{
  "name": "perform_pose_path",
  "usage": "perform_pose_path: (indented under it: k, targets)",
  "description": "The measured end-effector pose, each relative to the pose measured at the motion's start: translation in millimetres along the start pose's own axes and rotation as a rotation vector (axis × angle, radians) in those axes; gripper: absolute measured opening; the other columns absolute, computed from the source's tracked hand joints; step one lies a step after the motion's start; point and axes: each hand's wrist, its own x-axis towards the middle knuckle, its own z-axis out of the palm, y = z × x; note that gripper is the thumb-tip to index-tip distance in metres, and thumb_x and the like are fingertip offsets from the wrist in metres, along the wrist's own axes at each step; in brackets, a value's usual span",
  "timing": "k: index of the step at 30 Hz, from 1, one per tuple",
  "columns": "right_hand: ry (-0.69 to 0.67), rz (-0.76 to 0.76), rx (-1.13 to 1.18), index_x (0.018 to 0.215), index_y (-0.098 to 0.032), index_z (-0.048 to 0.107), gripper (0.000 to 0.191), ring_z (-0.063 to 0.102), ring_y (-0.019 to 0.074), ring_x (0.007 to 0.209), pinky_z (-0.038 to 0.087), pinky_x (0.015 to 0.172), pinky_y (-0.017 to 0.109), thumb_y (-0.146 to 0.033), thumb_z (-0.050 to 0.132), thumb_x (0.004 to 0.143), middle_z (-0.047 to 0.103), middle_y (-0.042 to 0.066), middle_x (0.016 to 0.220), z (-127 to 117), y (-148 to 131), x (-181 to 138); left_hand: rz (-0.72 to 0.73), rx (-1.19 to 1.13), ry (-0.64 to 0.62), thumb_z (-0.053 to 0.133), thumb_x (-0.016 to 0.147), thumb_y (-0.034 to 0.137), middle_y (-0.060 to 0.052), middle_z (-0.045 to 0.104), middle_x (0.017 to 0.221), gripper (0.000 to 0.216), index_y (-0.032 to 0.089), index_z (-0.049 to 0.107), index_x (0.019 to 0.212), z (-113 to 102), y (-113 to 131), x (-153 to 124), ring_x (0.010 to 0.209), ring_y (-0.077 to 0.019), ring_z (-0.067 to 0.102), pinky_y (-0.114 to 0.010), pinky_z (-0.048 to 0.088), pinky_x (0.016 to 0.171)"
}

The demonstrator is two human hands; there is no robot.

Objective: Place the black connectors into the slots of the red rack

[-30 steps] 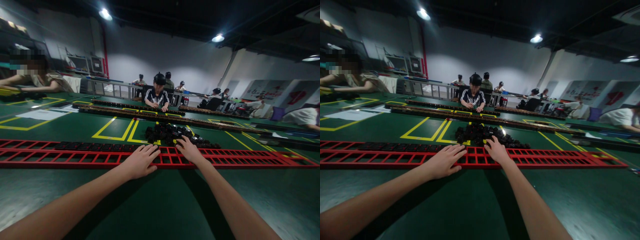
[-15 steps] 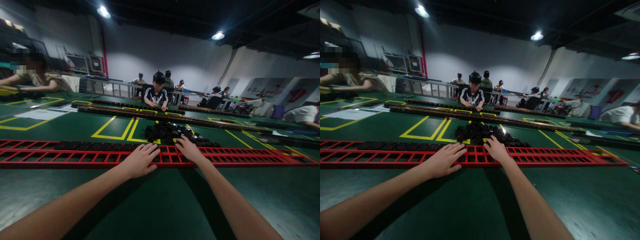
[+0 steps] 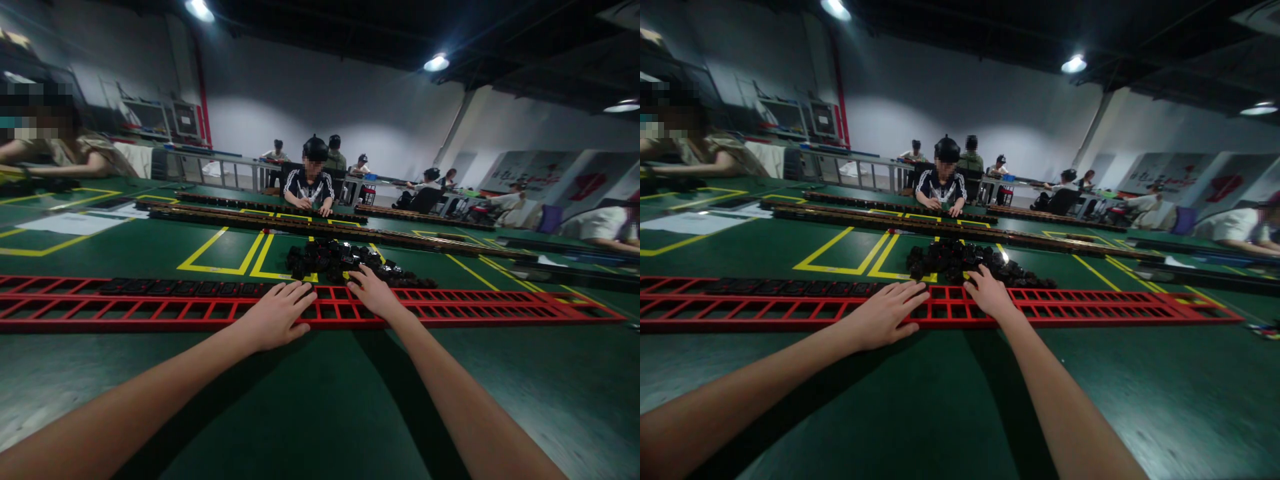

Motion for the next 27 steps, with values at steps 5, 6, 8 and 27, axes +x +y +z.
perform_pose_path:
  k: [5, 6, 8, 27]
  targets:
    - [0.006, -0.016, -0.001, 0.141, -0.022, 0.055, 0.047, 0.046, 0.0357, 0.136, 0.045, 0.104, 0.054, -0.042, 0.042, 0.101, 0.034, 0.017, 0.158, 0.9, 0.4, 0.4, 0.003, 0.011, 0.022, 0.046, 0.099, 0.051, -0.011, 0.034, 0.16, 0.063, 0.019, 0.038, 0.152, 1.9, -0.5, -0.2, 0.145, -0.0314, 0.033, -0.048, 0.029, 0.117]
    - [0.005, -0.015, -0.004, 0.141, -0.022, 0.055, 0.046, 0.046, 0.0356, 0.137, 0.046, 0.104, 0.054, -0.042, 0.042, 0.101, 0.034, 0.016, 0.158, 1.3, 0.5, 0.6, 0.005, 0.012, 0.028, 0.046, 0.099, 0.052, -0.01, 0.034, 0.16, 0.063, 0.019, 0.038, 0.152, 2.5, -0.8, -0.3, 0.145, -0.0314, 0.033, -0.048, 0.029, 0.117]
    - [0.005, -0.013, -0.01, 0.142, -0.022, 0.054, 0.047, 0.047, 0.0353, 0.136, 0.046, 0.104, 0.053, -0.042, 0.042, 0.101, 0.034, 0.016, 0.158, 1.8, 0.8, 1.0, 0.005, 0.011, 0.033, 0.045, 0.099, 0.052, -0.01, 0.034, 0.16, 0.063, 0.02, 0.038, 0.152, 3.3, -1.3, -0.5, 0.145, -0.0315, 0.034, -0.048, 0.029, 0.116]
    - [0.038, -0.079, -0.006, 0.129, -0.026, 0.064, 0.037, 0.05, 0.0321, 0.13, 0.048, 0.098, 0.051, -0.041, 0.043, 0.101, 0.043, 0.012, 0.149, 3.1, 1.3, 1.7, 0.014, 0.015, 0.039, 0.046, 0.099, 0.05, -0.012, 0.036, 0.159, 0.062, 0.02, 0.038, 0.152, 1.6, -0.9, -1.3, 0.145, -0.0311, 0.035, -0.047, 0.028, 0.117]
